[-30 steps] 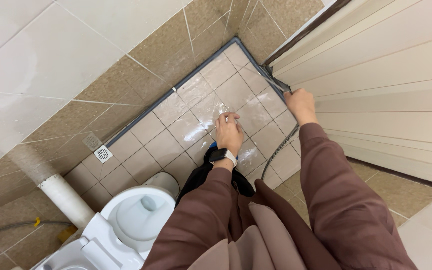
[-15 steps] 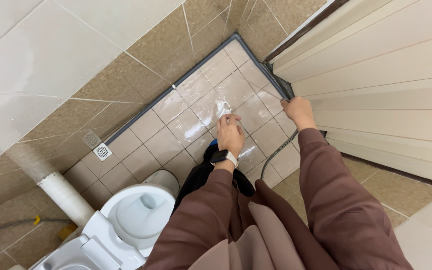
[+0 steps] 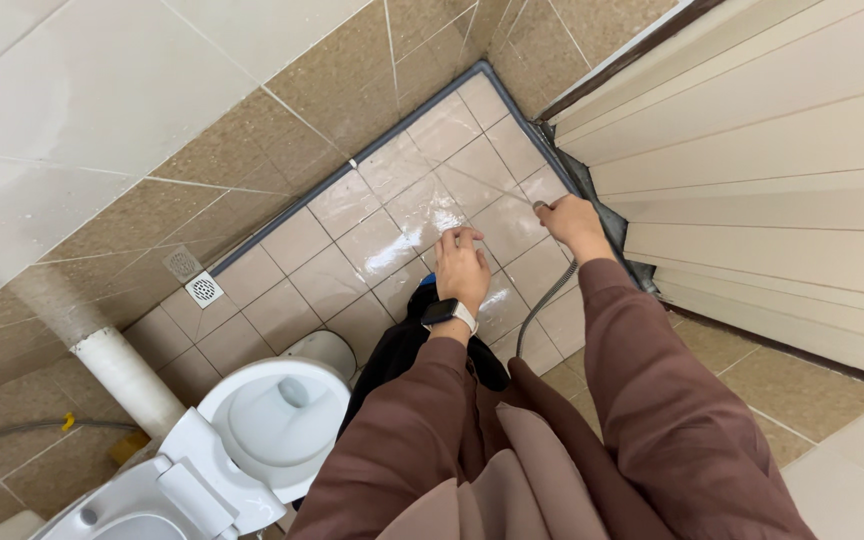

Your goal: The person manipulates a bidet hose and its nozzle by hand in a bathroom. They unscrew the nozzle head, thread the hose through a wall mount, and reassemble the nozzle components over the floor.

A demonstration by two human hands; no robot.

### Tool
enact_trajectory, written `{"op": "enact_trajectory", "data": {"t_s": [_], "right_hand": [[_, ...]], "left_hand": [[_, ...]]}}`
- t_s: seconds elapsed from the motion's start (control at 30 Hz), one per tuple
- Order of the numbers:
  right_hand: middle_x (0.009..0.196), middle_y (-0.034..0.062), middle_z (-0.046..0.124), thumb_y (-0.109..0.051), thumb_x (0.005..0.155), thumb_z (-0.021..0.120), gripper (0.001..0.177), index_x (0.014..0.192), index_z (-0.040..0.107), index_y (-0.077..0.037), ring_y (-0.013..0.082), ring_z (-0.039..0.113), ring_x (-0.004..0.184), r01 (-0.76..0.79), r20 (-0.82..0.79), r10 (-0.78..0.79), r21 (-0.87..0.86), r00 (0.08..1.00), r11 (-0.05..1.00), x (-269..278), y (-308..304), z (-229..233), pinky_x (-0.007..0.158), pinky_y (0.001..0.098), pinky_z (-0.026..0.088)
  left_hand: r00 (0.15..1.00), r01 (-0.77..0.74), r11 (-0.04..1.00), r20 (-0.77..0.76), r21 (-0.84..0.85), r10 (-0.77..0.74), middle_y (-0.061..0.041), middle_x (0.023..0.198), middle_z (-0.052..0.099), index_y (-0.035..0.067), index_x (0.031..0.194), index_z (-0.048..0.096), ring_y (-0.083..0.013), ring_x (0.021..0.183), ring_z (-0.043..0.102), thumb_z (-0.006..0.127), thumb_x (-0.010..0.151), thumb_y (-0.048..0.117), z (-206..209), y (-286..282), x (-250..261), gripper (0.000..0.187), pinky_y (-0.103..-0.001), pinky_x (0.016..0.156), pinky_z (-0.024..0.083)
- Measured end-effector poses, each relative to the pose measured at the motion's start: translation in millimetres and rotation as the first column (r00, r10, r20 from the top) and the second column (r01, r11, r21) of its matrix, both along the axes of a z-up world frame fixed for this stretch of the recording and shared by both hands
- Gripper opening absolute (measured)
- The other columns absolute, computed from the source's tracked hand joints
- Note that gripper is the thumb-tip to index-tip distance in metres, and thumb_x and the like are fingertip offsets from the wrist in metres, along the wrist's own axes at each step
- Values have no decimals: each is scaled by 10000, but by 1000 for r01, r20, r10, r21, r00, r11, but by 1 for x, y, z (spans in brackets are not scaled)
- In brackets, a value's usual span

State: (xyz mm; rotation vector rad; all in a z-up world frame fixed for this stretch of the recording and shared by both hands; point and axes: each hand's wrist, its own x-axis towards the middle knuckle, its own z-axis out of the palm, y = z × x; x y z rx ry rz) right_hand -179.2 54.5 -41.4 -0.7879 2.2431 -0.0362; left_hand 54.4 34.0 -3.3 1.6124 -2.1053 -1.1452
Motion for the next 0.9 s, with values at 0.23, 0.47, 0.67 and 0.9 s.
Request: {"op": "enact_trajectory", "data": {"t_s": [0.23, 0.47, 0.67, 0.9], "right_hand": [[894, 201, 755, -466, 909, 669, 387, 906, 829, -114, 386, 720, 913, -91, -1, 91, -23, 996, 996, 25, -17, 1, 882, 450, 552], [881, 201, 753, -453, 891, 670, 377, 915, 820, -108, 376, 721, 918, -31, -7, 31, -46, 1000, 998, 17, -23, 6, 889, 442, 550], [880, 202, 760, -450, 928, 635, 389, 875, 834, -119, 383, 714, 924, -99, -56, 99, 5, 993, 995, -7, -13, -5, 901, 452, 547], [875, 203, 767, -458, 893, 658, 385, 870, 821, -110, 377, 736, 907, -107, 17, 106, 50, 994, 993, 15, -10, -18, 879, 443, 563]], "left_hand": [[1000, -25, 1000, 1, 5, 25, -68, 1256, 541, 160, 1118, 633, -335, 1219, 520, 684, 859, 63, 2, 0, 3, 281, -481, 977, 476], [999, -42, 999, 1, 9, 42, -71, 1251, 530, 162, 1123, 629, -338, 1229, 506, 681, 861, 61, 0, -2, 8, 285, -488, 975, 473], [998, -65, 998, -1, 0, 65, -69, 1252, 531, 166, 1121, 634, -331, 1233, 511, 685, 850, 64, -4, -3, 8, 294, -480, 990, 475], [996, -90, 995, 19, 32, 90, -59, 1263, 536, 170, 1117, 635, -329, 1243, 507, 688, 857, 71, -1, -7, 12, 283, -483, 972, 475]]}}
